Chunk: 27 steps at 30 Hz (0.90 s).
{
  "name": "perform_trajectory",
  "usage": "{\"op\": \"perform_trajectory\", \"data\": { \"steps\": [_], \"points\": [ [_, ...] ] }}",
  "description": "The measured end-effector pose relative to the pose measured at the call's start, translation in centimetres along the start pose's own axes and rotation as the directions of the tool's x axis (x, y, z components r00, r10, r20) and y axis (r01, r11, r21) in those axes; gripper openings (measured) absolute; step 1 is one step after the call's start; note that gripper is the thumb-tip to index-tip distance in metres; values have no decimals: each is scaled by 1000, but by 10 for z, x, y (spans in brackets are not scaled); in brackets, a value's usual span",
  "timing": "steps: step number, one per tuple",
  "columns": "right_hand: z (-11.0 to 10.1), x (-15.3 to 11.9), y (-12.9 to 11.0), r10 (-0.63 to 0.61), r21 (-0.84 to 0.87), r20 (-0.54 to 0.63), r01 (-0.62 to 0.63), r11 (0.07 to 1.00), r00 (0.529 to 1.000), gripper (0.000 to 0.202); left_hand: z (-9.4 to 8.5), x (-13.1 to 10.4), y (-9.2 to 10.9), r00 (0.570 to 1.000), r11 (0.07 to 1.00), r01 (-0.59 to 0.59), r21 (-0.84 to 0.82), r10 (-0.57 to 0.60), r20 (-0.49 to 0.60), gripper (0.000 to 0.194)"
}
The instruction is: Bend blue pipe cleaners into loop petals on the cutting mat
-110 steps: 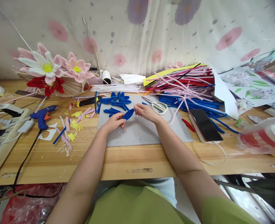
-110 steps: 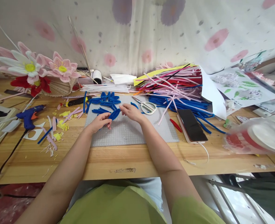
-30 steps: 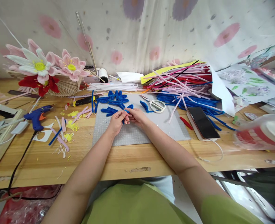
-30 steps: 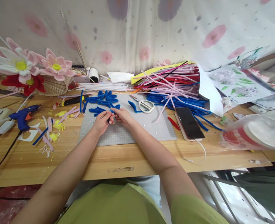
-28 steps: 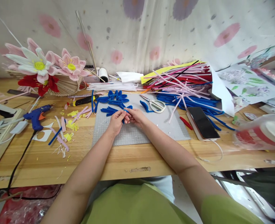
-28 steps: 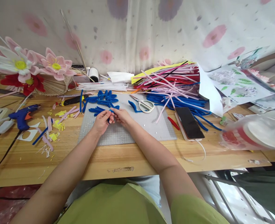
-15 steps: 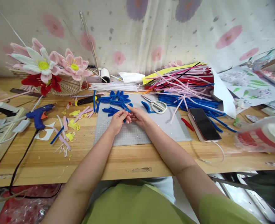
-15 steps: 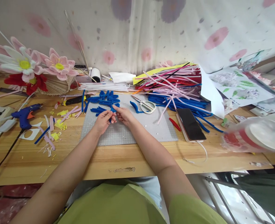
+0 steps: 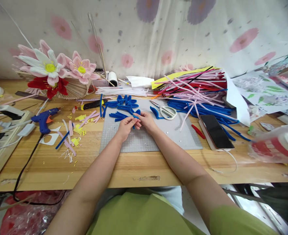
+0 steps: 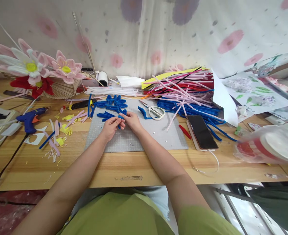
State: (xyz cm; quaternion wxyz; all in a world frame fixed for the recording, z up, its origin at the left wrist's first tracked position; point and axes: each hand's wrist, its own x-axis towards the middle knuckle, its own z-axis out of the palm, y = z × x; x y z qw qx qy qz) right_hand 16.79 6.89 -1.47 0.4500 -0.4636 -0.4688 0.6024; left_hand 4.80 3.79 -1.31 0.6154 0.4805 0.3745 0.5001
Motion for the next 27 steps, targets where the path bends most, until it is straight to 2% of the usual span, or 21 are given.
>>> {"op": "perform_trajectory", "data": {
  "steps": [4, 7, 9, 12, 14, 17, 23, 27],
  "points": [
    [-9, 3, -8, 86, 122, 76, -95, 988, 993, 44, -1, -1, 2, 998, 997, 20, -72, -15, 60, 26],
    [-15, 4, -11, 115, 123, 99, -127, 984, 988, 45, -3, -1, 1, 992, 995, 64, -71, -56, 113, 27],
    [-15, 4, -9, 71, 80, 88, -79, 994, 994, 43, -4, -1, 1, 994, 996, 57, -62, -51, 101, 27],
    [-8, 5, 0, -72, -17, -6, 72, 997, 997, 40, -5, 1, -1, 999, 997, 22, -71, -19, 42, 26],
    [-4, 5, 5, -163, -124, -66, 154, 980, 984, 40, -5, 2, -2, 1000, 996, 16, -93, -15, 15, 25],
    [-2, 7, 9, -242, -274, -106, 205, 939, 965, 39, -5, 2, -2, 999, 989, 36, -146, -36, 3, 26],
    [-13, 5, -2, -230, -277, -78, 201, 940, 970, 42, -3, 0, 5, 998, 981, 69, -181, -67, 20, 27],
    [-22, 4, -10, -216, -277, -23, 201, 939, 976, 46, -7, -1, 12, 994, 989, 100, -106, -96, 46, 25]
  ]
}}
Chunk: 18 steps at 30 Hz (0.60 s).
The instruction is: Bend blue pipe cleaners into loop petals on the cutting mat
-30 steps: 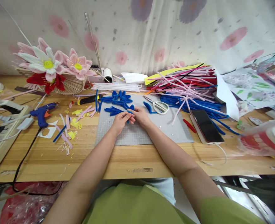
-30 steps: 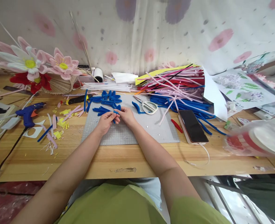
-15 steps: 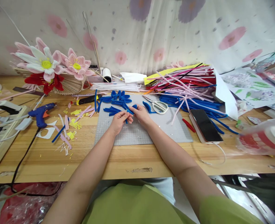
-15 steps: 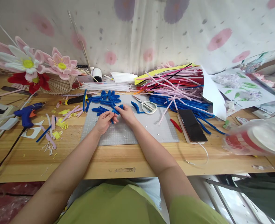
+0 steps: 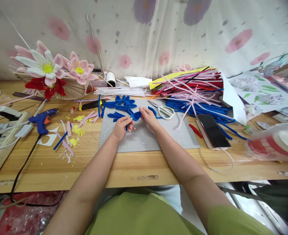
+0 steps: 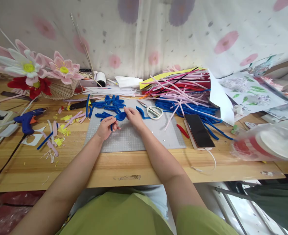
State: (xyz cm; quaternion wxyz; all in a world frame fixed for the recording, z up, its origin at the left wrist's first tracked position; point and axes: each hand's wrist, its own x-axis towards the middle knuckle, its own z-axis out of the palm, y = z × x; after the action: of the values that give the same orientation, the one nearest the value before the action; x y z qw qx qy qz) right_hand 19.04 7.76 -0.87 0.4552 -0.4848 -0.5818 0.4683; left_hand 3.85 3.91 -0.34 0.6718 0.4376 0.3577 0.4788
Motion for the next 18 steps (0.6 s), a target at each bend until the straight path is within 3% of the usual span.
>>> {"op": "perform_trajectory", "data": {
  "steps": [3, 10, 13, 15, 18],
  "points": [
    [-3, -1, -2, -42, -30, 91, 45, 999, 995, 45, -6, 1, 3, 999, 996, -18, 82, 22, -42, 25],
    [4, -4, 0, -84, -177, 179, 116, 977, 980, 44, -11, 8, 0, 960, 991, -91, 100, 114, -257, 25],
    [8, -3, 3, -42, -221, 2, 41, 974, 999, 42, -8, 13, -5, 870, 984, -161, 76, 178, -459, 26],
    [12, -5, 4, -30, -220, -143, -3, 975, 989, 41, -5, 15, -10, 797, 977, -187, 101, 211, -566, 42],
    [18, -10, 3, -73, -206, -254, 19, 978, 964, 41, -3, 16, -17, 663, 935, -194, 298, 349, -662, 54]
  ]
}}
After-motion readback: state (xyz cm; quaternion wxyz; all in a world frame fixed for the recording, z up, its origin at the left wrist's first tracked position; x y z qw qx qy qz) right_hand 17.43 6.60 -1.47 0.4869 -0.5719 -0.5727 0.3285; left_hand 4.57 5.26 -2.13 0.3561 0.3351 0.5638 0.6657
